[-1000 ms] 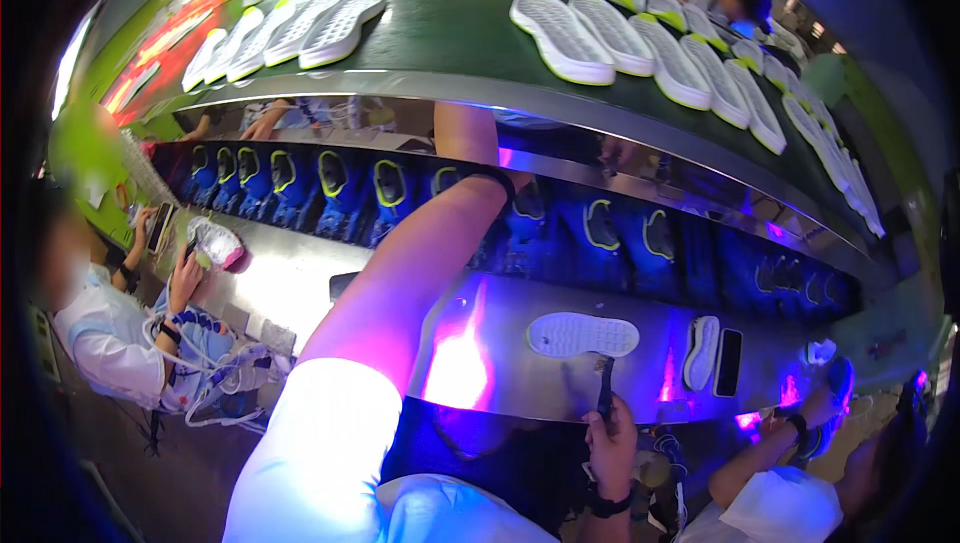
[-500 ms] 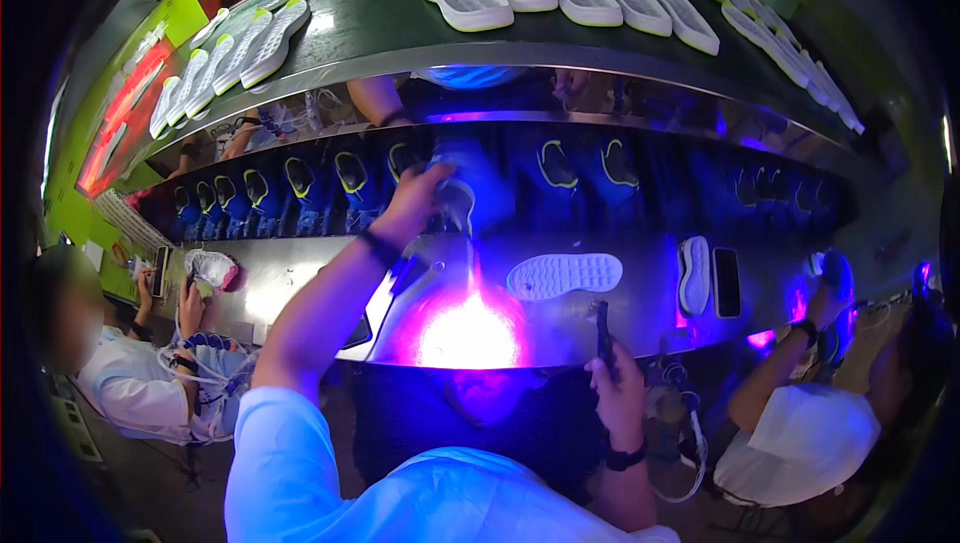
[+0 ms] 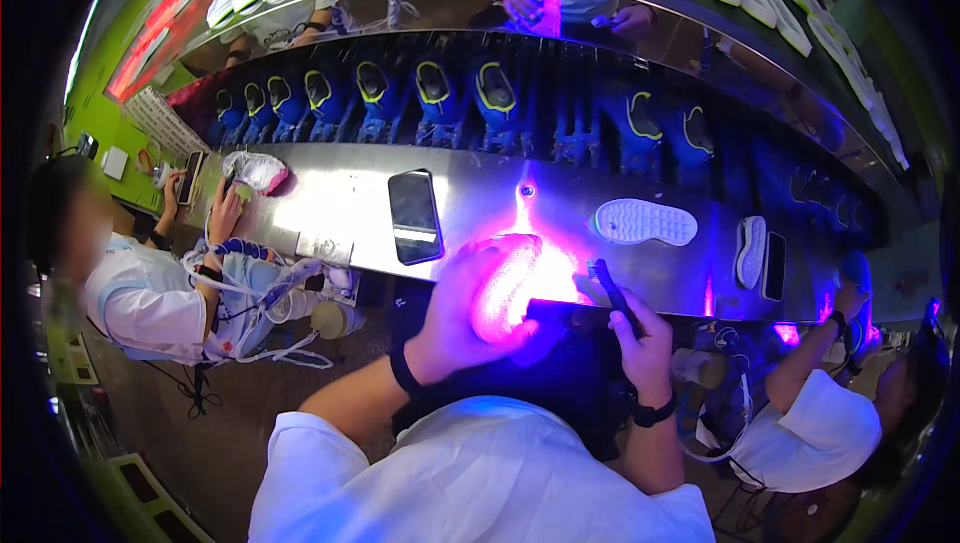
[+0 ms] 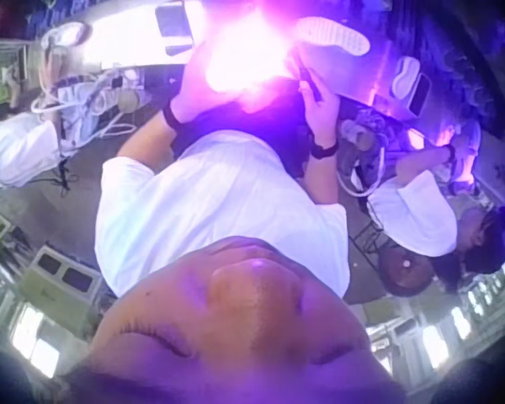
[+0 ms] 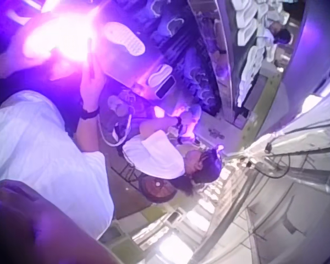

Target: Applying liquid to shoe components and inspecting them under a lamp on a production line.

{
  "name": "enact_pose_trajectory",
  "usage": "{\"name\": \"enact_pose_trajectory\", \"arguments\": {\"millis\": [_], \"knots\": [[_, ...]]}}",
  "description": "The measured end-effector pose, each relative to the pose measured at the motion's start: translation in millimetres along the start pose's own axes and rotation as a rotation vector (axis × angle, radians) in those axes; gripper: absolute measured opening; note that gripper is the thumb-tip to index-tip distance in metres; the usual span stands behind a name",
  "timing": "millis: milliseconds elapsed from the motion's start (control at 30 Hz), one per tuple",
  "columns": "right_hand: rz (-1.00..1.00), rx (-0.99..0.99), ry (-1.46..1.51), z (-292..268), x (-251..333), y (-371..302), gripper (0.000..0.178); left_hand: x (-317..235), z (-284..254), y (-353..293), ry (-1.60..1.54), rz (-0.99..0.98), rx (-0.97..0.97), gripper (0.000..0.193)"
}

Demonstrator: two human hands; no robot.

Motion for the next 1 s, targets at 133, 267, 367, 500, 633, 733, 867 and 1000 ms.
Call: {"name": "enact_pose_trajectory", "arguments": {"millis": [133, 267, 367, 500, 633, 733, 867, 1000], "knots": [[0.011, 0.094, -0.107, 34, 1, 3, 0.037, 1, 3, -56, 0.232, 0.12, 0.119, 0.085], [-0.005, 0.145, -0.154, 60, -3, 17, 0.036, 14, 4, -86, 0.285, 0.175, 0.206, 0.068], [0.049, 0.149, -0.089, 72, -13, 21, 0.035, 19, 0, -92, 0.253, 0.179, 0.232, 0.056], [0.097, 0.208, -0.072, 74, -27, 13, 0.036, 30, -1, -98, 0.272, 0.198, 0.227, 0.053], [0.104, 0.239, -0.036, 77, -35, -4, 0.036, 37, -5, -99, 0.273, 0.218, 0.221, 0.053], [0.113, 0.227, 0.022, 78, -37, -8, 0.038, 37, -3, -95, 0.273, 0.237, 0.231, 0.052], [0.237, 0.267, 0.119, 68, -38, -31, 0.04, 35, 0, -90, 0.244, 0.235, 0.242, 0.05], [0.294, 0.314, 0.176, 52, -40, -64, 0.042, 32, 4, -88, 0.267, 0.257, 0.276, 0.052]]}}
Point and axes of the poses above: each hand's wrist, its own y-axis towards the middle knuckle, its own z-axis out of the palm, x = y × z, the point moved 2 cm from there along y, towards the middle knuckle, and after that the axes turned 1 degree about -x, right-handed, at the moved point
